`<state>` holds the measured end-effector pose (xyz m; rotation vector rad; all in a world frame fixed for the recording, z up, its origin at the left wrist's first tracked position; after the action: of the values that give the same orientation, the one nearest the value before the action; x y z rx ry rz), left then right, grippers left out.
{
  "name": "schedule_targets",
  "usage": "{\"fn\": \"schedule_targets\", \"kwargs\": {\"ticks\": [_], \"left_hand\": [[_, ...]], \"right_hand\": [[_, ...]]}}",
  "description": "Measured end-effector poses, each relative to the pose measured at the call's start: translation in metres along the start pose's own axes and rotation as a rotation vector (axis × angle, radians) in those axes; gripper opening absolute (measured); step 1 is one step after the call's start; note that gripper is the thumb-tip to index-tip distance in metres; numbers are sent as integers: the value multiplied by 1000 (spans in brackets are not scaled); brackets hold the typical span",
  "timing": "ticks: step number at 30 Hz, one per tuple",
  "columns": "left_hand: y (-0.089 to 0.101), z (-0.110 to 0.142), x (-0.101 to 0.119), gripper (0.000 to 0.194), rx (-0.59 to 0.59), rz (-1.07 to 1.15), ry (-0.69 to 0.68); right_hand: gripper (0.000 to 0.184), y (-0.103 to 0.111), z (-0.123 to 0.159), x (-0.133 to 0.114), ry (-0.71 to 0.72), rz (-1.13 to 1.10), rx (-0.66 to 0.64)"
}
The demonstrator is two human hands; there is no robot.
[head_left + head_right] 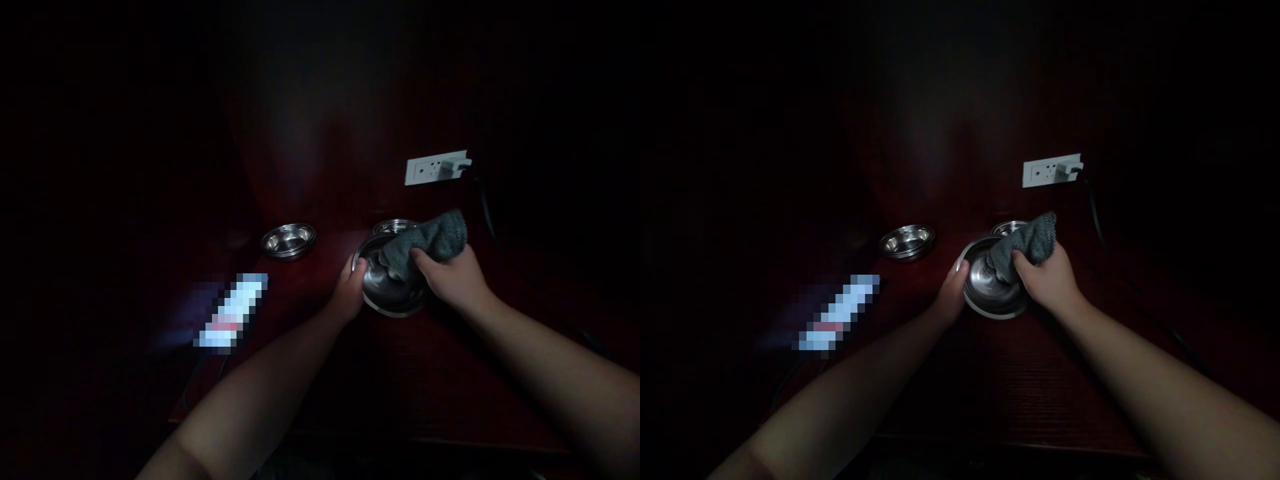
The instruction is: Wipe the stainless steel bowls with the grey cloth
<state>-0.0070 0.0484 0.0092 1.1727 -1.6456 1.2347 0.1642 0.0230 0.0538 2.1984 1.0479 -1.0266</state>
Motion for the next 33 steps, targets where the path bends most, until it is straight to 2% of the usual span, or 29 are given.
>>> {"fn": "schedule_targets", "kwargs": {"ticks": [2, 3, 5, 7, 11, 14, 18, 21, 24, 29, 33], "left_hand": [[-2, 1, 1, 40, -2, 17, 8], [-3, 1, 1, 40, -10, 29, 14], [-4, 2, 2, 40, -22, 48, 19], [-5, 2, 2, 39, -15, 35, 14], [-3, 3, 3, 38, 24, -25, 14], [-3, 4, 1, 40, -22, -43, -8], [-4, 4, 1, 39, -64, -46, -34], [-3, 3, 2, 39, -34, -56, -36], [-2, 3, 5, 39, 11, -48, -14], [-3, 5, 6, 41, 11, -46, 57], [-4, 5, 6, 42, -35, -13, 48]], "right_hand": [[21, 7, -1, -6, 209, 114, 75], [22, 8, -1, -10, 320, 170, 54], [19, 5, 2, -17, 507, 308, -84], [17, -3, 8, -20, 613, 415, -298], [18, -19, 26, -18, 611, 397, -735], [21, -23, 34, -17, 540, 337, -886], [22, -20, 35, -17, 486, 268, -923], [23, -18, 35, -20, 498, 206, -906], [35, -19, 35, -23, 553, 150, -851], [55, -20, 34, -19, 606, 205, -817], [57, -20, 33, -15, 598, 269, -784]]}}
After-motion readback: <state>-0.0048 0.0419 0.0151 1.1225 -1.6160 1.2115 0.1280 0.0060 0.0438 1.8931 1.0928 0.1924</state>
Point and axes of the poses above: each hand's wrist, its own z-axis away from the middle knuckle, its own y-axis out of the back of the hand, x = y × z, the point moved 3 cm from there along -z, towards the middle knuckle, and after that the axes turned 10 degrees about x, right-handed, at the moved point
